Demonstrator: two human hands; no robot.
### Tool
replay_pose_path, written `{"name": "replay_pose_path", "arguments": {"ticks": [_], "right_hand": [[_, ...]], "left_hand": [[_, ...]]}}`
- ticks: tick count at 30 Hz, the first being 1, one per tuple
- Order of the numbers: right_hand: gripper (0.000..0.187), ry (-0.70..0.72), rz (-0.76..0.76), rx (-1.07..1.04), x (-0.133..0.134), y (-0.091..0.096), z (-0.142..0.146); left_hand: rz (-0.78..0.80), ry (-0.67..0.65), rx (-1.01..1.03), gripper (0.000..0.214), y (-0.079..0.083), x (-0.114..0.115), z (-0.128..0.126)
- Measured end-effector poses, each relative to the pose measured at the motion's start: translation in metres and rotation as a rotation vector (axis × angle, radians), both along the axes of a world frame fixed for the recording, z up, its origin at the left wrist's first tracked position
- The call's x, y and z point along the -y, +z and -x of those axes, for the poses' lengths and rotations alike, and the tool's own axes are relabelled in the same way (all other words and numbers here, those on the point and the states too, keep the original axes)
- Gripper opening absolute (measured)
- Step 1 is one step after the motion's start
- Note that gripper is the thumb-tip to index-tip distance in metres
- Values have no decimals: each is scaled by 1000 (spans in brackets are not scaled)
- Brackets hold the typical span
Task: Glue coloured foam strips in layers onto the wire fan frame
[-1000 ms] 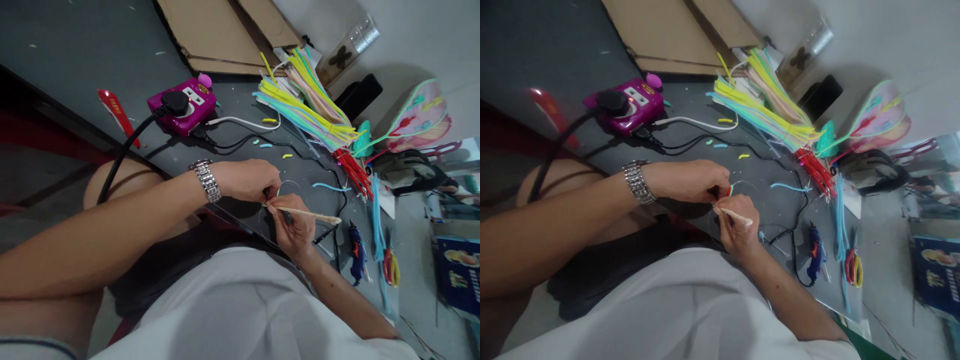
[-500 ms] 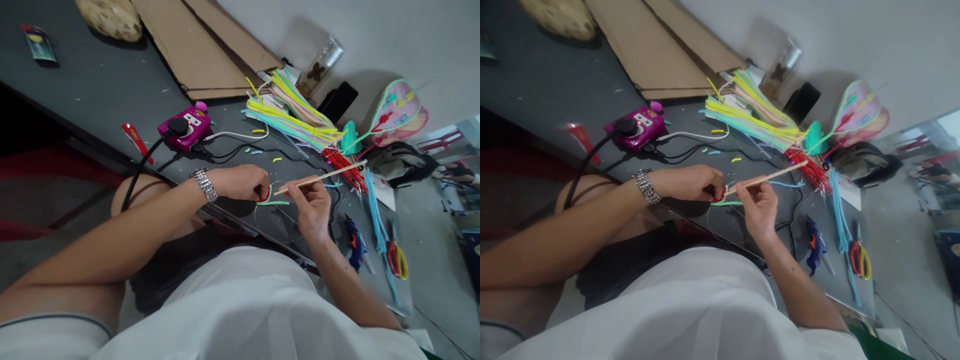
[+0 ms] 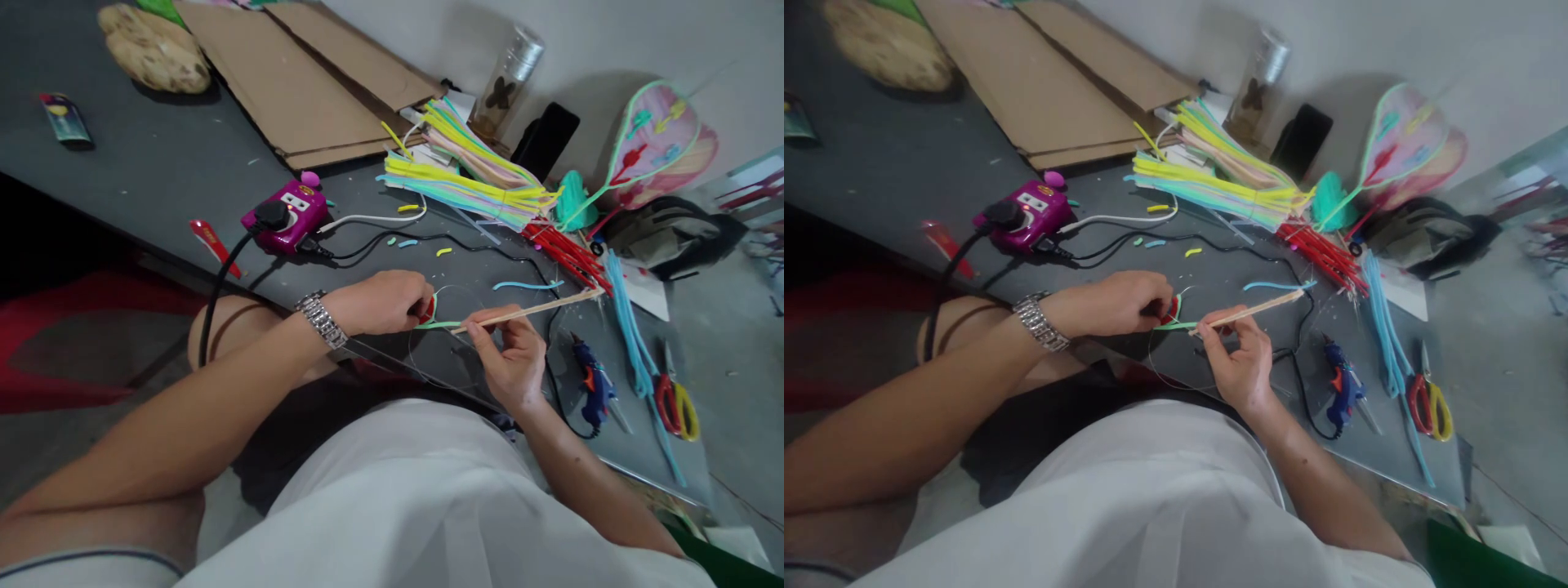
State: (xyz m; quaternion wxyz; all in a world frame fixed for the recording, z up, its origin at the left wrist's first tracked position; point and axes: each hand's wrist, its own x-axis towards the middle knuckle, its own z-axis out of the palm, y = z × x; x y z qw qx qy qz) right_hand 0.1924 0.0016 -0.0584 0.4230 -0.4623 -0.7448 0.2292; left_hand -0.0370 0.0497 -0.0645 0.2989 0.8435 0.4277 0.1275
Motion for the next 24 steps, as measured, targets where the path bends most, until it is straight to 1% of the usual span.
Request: {"name": "replay_pose_path", "arguments": {"ticks": [5,7,10,13,16,18,20,22,24], "right_hand": [[9,-27,-18,11,6,2,-8],[9,-92,-38,25,2,8,-17],[10,-213,-50,96,-15,18,-42],[11,-253,27,307,-40,19,-70],[10,-253,152,623,-65,11,-84],[9,-243,204,802,-75,5,-84],[7,-239,182,905,-77,3,-77],[7,-225,92,916,-71,4,-66],[8,-121,19,853,-55,5,-54]], "left_hand": [[2,47,-79,13,3,8,-8],[-7,64,-107,14,4,11,-11],[-50,115,-114,13,1,17,-13],[-75,196,-12,10,-7,26,-10],[-74,258,146,11,-15,36,-6],[-79,323,177,13,-16,44,-5],[-90,392,133,12,-15,51,-7],[-100,437,66,11,-12,56,-11],[-106,455,20,11,-11,59,-15]]}}
